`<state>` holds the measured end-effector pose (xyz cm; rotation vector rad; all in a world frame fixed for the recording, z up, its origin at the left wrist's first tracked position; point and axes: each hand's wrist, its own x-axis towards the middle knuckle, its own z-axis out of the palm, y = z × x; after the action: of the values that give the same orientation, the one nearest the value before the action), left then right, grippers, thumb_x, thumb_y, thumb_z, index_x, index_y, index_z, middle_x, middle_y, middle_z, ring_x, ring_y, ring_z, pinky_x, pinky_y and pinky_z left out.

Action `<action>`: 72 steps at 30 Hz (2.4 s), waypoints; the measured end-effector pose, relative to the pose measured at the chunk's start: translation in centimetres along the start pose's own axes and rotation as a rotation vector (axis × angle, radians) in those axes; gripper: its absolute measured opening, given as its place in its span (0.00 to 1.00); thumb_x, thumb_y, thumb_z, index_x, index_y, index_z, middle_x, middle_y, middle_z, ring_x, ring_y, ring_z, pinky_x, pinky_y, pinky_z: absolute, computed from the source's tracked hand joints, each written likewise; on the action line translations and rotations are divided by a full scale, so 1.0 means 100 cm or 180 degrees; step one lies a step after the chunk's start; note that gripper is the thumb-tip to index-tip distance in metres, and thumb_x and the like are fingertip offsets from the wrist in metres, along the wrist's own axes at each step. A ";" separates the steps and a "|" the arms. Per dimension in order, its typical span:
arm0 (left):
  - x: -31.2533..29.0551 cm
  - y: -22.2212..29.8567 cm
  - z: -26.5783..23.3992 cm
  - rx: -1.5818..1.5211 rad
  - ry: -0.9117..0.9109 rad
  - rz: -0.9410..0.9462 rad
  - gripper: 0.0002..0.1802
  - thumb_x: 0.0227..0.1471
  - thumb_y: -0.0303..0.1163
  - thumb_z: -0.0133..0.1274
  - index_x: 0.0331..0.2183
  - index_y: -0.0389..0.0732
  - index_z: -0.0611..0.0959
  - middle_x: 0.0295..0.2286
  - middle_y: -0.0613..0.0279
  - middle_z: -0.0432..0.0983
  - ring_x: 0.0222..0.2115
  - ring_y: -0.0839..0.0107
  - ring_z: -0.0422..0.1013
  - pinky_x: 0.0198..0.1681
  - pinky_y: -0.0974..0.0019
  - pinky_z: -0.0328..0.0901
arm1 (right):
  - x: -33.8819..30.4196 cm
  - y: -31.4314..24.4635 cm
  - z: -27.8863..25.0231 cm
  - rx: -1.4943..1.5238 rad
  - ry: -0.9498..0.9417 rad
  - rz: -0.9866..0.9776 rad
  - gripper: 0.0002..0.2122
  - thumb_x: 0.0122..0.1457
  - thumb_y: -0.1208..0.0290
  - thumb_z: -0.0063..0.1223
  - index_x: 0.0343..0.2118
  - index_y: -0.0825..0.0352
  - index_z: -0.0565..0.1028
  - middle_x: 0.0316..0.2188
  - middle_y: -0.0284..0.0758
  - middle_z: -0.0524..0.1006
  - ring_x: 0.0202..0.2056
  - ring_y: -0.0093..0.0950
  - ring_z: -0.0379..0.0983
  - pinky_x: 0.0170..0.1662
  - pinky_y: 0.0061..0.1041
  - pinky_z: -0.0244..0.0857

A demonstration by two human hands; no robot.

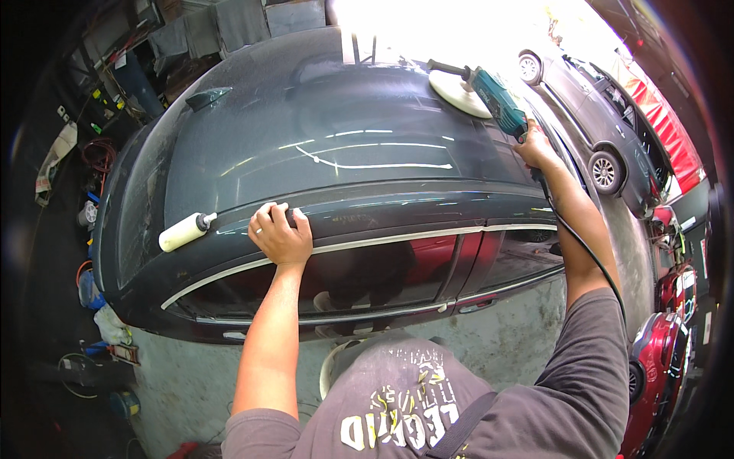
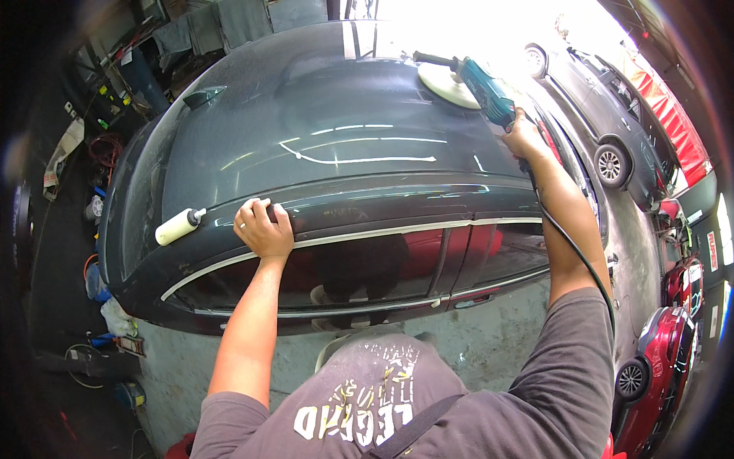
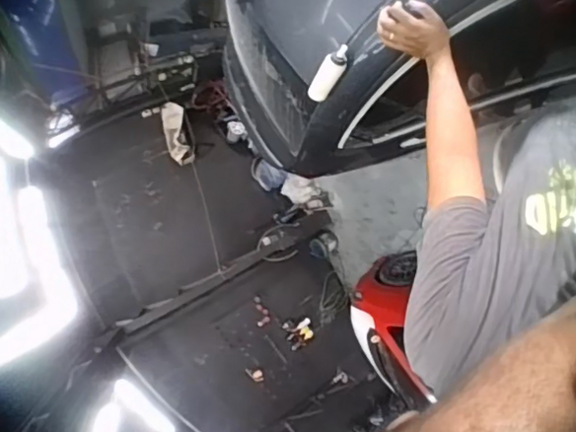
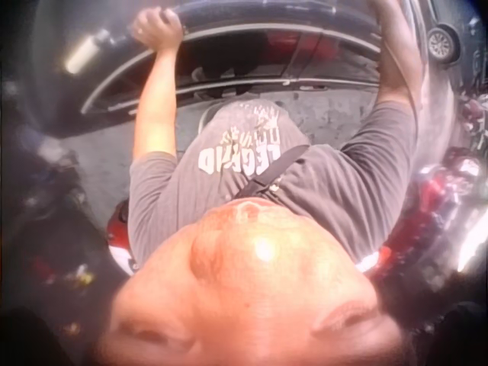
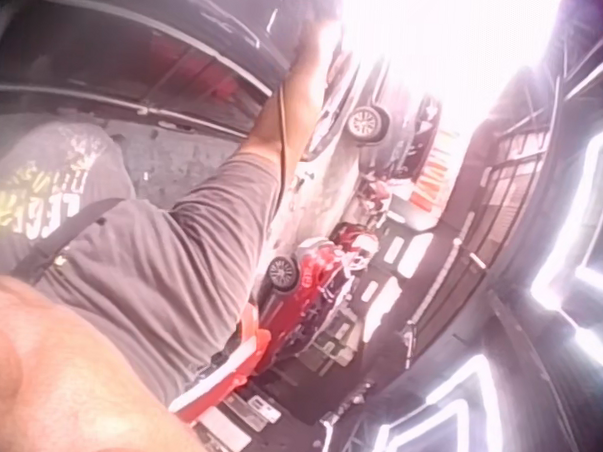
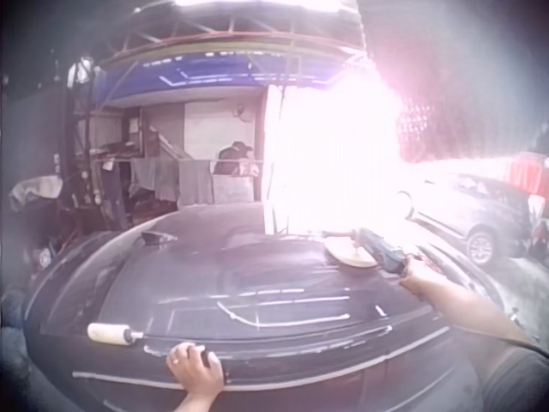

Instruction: The person applies a white compound to the roof of a black car using a squeeze bottle. They then use a teal electric polishing machine to buff the compound into the car's surface, moving the tool in circular motions across the roof while holding the vehicle for stability.

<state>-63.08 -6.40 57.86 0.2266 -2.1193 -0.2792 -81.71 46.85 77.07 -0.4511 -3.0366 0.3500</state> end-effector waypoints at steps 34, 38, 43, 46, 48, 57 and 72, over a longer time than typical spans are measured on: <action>-0.001 -0.005 0.003 -0.0214 0.0057 0.0064 0.14 0.55 0.40 0.59 0.40 0.43 0.83 0.45 0.55 0.76 0.50 0.50 0.72 0.57 0.44 0.62 | 0.038 -0.318 0.077 -0.0154 0.0014 -0.1940 0.44 0.61 0.77 0.60 0.78 0.49 0.52 0.42 0.52 0.83 0.25 0.36 0.83 0.26 0.38 0.77; 0.000 -0.004 -0.003 -0.0211 0.0062 0.0020 0.14 0.55 0.39 0.59 0.41 0.43 0.83 0.45 0.55 0.76 0.50 0.50 0.72 0.56 0.44 0.62 | 0.020 -0.273 0.055 0.0080 -0.0224 -0.1906 0.45 0.60 0.77 0.61 0.78 0.46 0.52 0.44 0.53 0.82 0.23 0.36 0.82 0.25 0.36 0.76; -0.002 -0.004 -0.002 -0.0138 0.0063 0.0030 0.14 0.55 0.39 0.60 0.41 0.44 0.82 0.45 0.56 0.76 0.50 0.50 0.71 0.56 0.44 0.62 | 0.004 -0.184 0.028 0.0313 -0.0435 -0.1466 0.47 0.59 0.75 0.66 0.79 0.47 0.52 0.48 0.53 0.81 0.29 0.38 0.83 0.30 0.36 0.77; -0.001 -0.005 -0.002 -0.0032 0.0063 0.0013 0.14 0.55 0.39 0.60 0.42 0.46 0.81 0.45 0.57 0.76 0.51 0.51 0.71 0.56 0.44 0.62 | -0.027 -0.150 0.007 0.0012 -0.0187 -0.1227 0.47 0.58 0.72 0.70 0.78 0.51 0.55 0.58 0.51 0.77 0.48 0.42 0.81 0.49 0.41 0.77; 0.001 -0.002 -0.001 -0.0042 0.0053 0.0009 0.13 0.55 0.40 0.59 0.41 0.46 0.81 0.45 0.57 0.76 0.51 0.52 0.71 0.56 0.44 0.62 | -0.025 -0.117 0.002 -0.0167 0.0037 -0.1075 0.47 0.59 0.72 0.69 0.79 0.50 0.52 0.58 0.48 0.78 0.47 0.42 0.81 0.49 0.41 0.77; -0.001 -0.005 -0.001 -0.0110 0.0125 -0.0005 0.13 0.55 0.40 0.60 0.41 0.47 0.81 0.45 0.59 0.76 0.51 0.53 0.71 0.56 0.45 0.62 | -0.037 -0.056 0.006 -0.0062 -0.0019 -0.0495 0.48 0.63 0.68 0.67 0.80 0.54 0.46 0.52 0.44 0.82 0.30 0.37 0.84 0.32 0.38 0.80; -0.007 -0.011 0.006 -0.0120 0.0256 -0.0082 0.12 0.55 0.43 0.62 0.39 0.49 0.85 0.44 0.63 0.77 0.50 0.57 0.72 0.58 0.47 0.62 | -0.070 -0.195 0.043 0.0060 -0.0157 -0.1808 0.43 0.67 0.60 0.66 0.79 0.47 0.50 0.42 0.46 0.83 0.20 0.33 0.79 0.24 0.35 0.76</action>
<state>-63.13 -7.21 56.67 0.2391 -2.0310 -0.3198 -80.89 25.69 77.26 0.4249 -3.0237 0.3509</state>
